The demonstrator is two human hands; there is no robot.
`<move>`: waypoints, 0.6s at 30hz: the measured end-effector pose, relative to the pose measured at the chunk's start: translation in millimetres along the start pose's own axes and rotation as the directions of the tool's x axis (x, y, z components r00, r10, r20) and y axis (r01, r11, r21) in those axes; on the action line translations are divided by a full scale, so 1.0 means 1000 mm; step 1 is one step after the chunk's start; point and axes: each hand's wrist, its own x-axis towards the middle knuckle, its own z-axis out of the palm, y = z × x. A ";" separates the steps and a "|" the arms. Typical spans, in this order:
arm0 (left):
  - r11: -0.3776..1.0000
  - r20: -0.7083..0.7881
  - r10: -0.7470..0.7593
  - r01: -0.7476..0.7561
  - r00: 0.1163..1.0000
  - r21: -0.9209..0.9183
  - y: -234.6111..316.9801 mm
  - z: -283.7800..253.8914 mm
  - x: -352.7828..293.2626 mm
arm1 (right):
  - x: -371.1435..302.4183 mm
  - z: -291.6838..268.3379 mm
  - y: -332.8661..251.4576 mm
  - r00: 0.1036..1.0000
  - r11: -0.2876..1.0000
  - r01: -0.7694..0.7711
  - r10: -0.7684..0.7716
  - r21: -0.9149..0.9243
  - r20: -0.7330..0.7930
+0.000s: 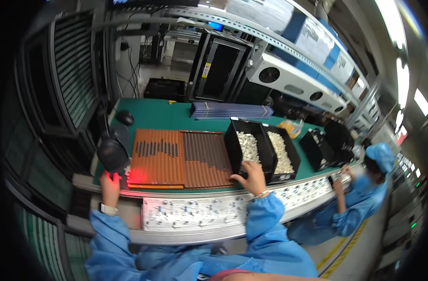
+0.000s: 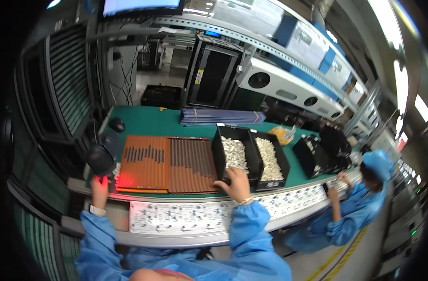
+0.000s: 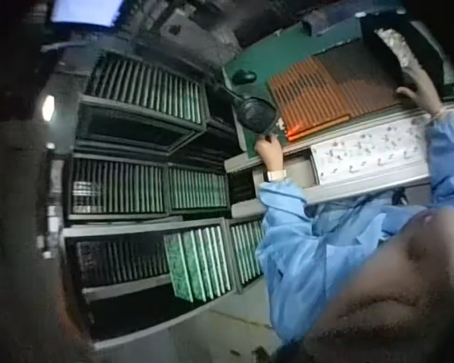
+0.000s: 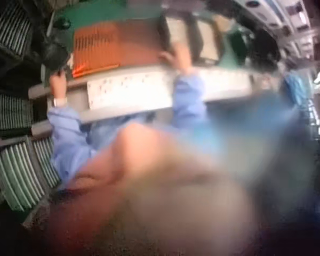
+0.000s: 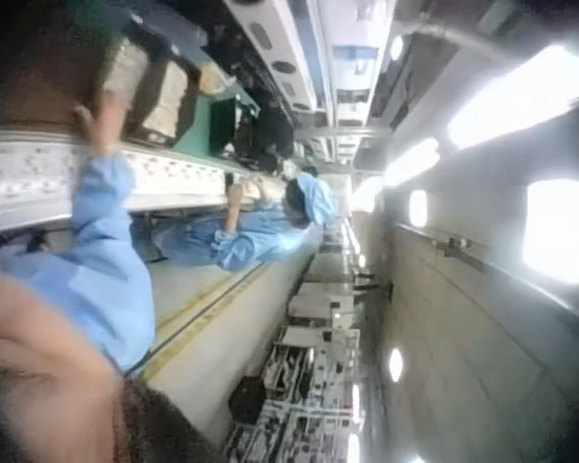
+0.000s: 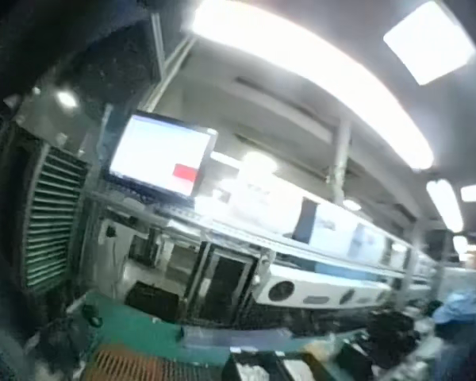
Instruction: Assembling electronic components onto a printed circuit board on a factory production line.
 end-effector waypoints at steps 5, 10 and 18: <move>1.000 0.123 -0.016 0.018 0.992 -0.015 0.026 -0.002 0.002 | -0.004 -0.006 0.004 0.997 0.997 -0.061 0.062 0.045 -0.036; 0.981 0.160 -0.146 0.165 0.976 -0.106 0.061 0.005 -0.007 | -0.011 -0.009 0.010 0.995 0.985 -0.078 0.087 0.153 -0.056; 0.996 0.203 -0.032 0.048 0.979 -0.071 0.038 -0.007 -0.001 | -0.021 0.014 0.031 0.991 0.967 -0.031 0.063 0.254 -0.116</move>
